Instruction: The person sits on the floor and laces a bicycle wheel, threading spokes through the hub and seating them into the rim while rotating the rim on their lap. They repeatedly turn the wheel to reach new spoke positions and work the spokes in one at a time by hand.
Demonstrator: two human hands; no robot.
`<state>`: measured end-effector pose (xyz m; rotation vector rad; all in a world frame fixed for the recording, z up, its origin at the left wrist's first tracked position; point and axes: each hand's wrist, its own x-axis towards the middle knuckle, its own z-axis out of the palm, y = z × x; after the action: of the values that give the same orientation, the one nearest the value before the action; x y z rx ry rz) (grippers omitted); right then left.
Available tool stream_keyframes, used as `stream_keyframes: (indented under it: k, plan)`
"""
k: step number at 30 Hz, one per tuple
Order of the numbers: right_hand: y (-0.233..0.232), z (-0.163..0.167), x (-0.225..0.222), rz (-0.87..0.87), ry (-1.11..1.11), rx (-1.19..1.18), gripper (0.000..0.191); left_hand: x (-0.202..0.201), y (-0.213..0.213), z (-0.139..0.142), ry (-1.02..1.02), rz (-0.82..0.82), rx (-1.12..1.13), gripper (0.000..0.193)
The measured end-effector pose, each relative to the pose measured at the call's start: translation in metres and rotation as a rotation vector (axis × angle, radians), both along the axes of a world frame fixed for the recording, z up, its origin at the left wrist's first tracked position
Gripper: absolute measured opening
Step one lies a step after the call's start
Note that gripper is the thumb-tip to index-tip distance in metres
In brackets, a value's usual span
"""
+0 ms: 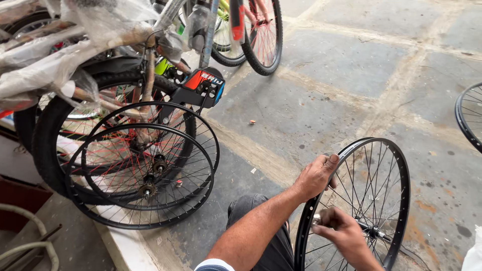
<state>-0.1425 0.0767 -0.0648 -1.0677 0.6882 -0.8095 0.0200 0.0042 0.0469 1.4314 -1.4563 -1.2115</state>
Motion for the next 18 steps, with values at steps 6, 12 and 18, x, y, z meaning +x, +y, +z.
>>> stream_keyframes:
  k: [6,12,18]
  plan:
    - [-0.001,0.013,0.002,0.008,0.140,0.086,0.054,-0.001,0.001,0.004,-0.017,0.003,0.006,0.091]
    - [0.005,0.019,0.001,-0.031,0.334,-0.045,0.042,-0.003,0.002,0.002,-0.003,0.000,0.008,0.090]
    - [-0.006,0.034,0.012,0.137,0.456,-0.063,0.037,-0.001,0.003,0.002,-0.047,0.022,-0.004,0.087]
